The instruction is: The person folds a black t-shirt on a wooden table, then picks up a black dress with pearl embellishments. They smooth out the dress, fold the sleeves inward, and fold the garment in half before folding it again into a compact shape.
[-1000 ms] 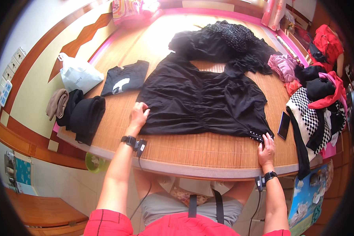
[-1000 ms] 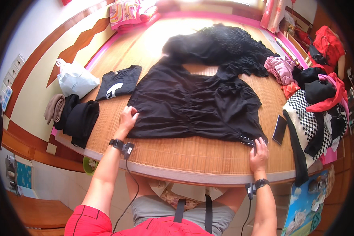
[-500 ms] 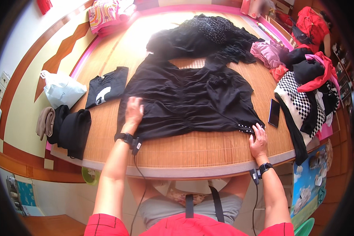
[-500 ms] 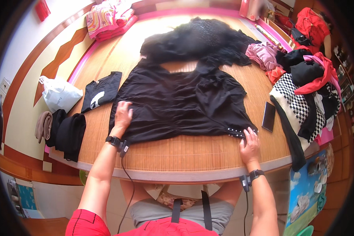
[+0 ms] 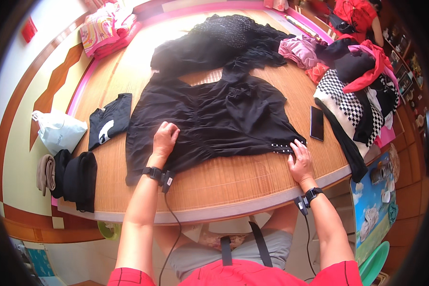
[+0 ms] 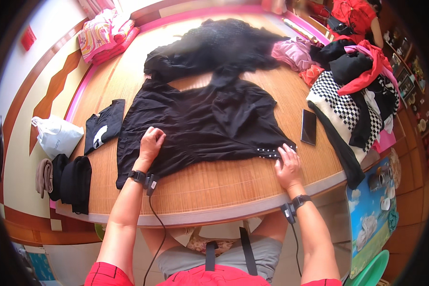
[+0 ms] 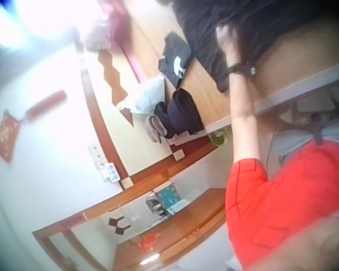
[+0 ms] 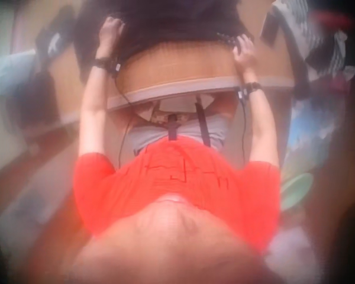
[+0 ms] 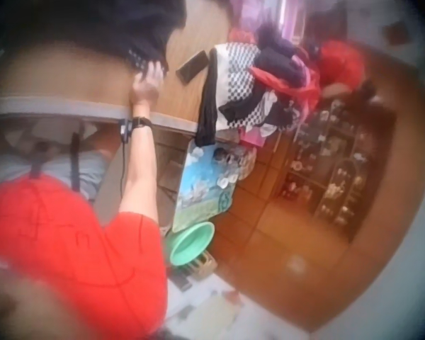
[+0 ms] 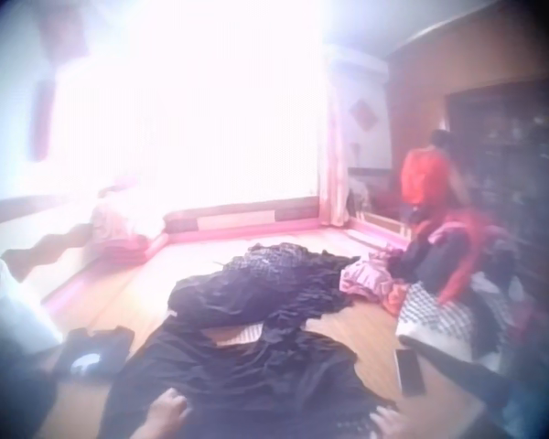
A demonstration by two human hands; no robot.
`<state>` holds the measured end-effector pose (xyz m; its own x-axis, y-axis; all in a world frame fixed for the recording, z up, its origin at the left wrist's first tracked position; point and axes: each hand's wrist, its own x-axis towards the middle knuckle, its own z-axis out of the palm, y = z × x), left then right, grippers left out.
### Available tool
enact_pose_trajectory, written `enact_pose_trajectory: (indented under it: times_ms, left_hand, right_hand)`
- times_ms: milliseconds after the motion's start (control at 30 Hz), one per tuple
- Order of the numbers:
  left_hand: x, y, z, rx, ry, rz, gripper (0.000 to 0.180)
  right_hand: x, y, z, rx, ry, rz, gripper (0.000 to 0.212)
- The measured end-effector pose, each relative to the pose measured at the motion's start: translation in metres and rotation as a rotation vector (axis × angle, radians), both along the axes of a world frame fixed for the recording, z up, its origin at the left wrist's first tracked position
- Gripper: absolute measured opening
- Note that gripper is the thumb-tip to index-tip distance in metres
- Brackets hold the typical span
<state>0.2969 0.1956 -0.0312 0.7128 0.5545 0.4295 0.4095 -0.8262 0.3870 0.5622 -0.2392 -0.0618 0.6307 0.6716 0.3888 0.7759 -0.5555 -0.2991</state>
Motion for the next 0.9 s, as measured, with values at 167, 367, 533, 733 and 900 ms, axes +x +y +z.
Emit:
enact_pose_trajectory:
  times_ms: [167, 367, 533, 733, 900]
  left_hand:
    - [0.026, -0.022, 0.02, 0.049, 0.08, -0.092, 0.015]
    - [0.071, -0.055, 0.024, 0.009, 0.081, -0.423, 0.016]
    - [0.062, -0.081, -0.001, 0.261, -0.051, -0.455, 0.01]
    - [0.054, -0.083, 0.004, -0.065, 0.043, -0.437, 0.01]
    - [0.068, -0.079, 0.005, -0.165, 0.171, -0.307, 0.015]
  right_hand:
    - [0.002, -0.004, -0.001, -0.01, -0.005, -0.012, 0.047]
    - [0.003, -0.003, -0.001, -0.007, -0.017, -0.009, 0.047]
    - [0.001, 0.001, -0.001, 0.023, -0.008, -0.003, 0.047]
    - [0.002, -0.002, -0.004, 0.015, -0.024, -0.014, 0.047]
    - [0.003, -0.002, -0.003, 0.011, -0.013, -0.008, 0.046]
